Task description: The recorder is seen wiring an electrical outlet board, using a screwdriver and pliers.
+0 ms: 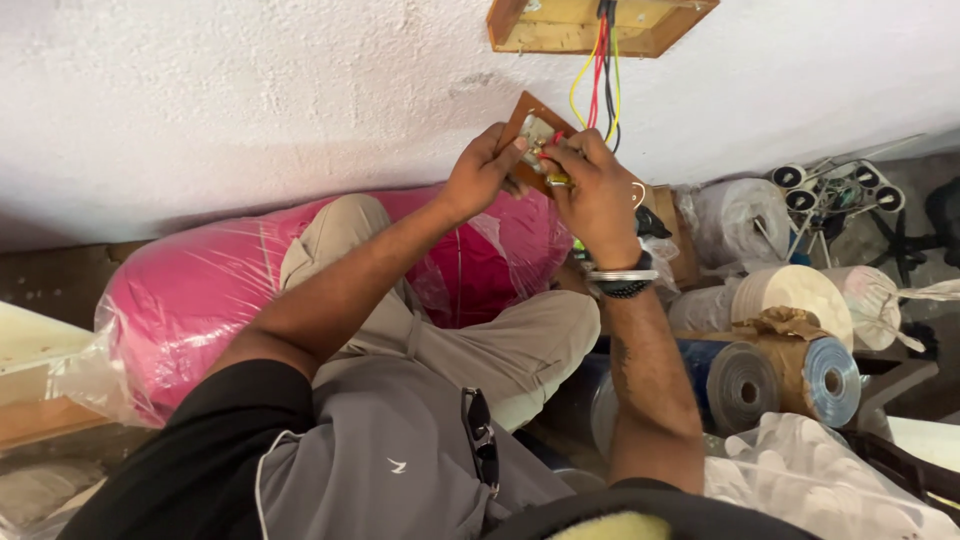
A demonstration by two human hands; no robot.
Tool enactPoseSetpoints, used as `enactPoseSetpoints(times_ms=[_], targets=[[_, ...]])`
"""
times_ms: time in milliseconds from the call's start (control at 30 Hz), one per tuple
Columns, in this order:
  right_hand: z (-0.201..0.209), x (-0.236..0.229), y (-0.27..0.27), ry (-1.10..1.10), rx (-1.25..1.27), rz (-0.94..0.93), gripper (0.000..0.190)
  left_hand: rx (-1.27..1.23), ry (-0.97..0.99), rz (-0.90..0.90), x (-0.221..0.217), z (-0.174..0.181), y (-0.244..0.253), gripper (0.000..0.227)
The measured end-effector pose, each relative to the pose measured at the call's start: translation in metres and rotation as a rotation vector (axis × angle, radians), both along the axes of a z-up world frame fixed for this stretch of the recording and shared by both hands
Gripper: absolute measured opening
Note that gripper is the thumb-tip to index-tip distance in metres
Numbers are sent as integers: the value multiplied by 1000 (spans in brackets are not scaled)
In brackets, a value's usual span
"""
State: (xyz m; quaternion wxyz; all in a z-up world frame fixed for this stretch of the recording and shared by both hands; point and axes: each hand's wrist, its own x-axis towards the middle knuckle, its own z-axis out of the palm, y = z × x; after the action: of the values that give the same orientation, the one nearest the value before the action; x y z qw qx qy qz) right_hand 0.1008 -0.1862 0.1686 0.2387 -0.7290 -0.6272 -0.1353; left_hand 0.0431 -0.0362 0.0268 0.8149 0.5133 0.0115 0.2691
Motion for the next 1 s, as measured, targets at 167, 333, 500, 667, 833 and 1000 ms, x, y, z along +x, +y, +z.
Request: enactPoseSetpoints(times_ms=[167, 333, 500, 667, 833, 1000], targets=[[3, -1, -3, -76, -11, -24, 32, 34, 18, -9, -4, 7, -1, 26], [-14, 4, 0, 1, 20, 0, 31, 57, 4, 32, -7, 4, -2, 27], [-22, 6, 1, -110, 55, -37, 32, 113, 4, 47, -4, 0, -6, 26], [-40, 12, 2, -55, 65, -6, 43, 66, 11, 60, 0, -4, -6, 26], [-43, 20, 2, 0, 20, 50, 44, 12, 16, 45, 4, -10, -10, 27], [-35, 11, 7, -31, 84, -39, 30, 31, 7, 66, 4, -9, -12, 26]])
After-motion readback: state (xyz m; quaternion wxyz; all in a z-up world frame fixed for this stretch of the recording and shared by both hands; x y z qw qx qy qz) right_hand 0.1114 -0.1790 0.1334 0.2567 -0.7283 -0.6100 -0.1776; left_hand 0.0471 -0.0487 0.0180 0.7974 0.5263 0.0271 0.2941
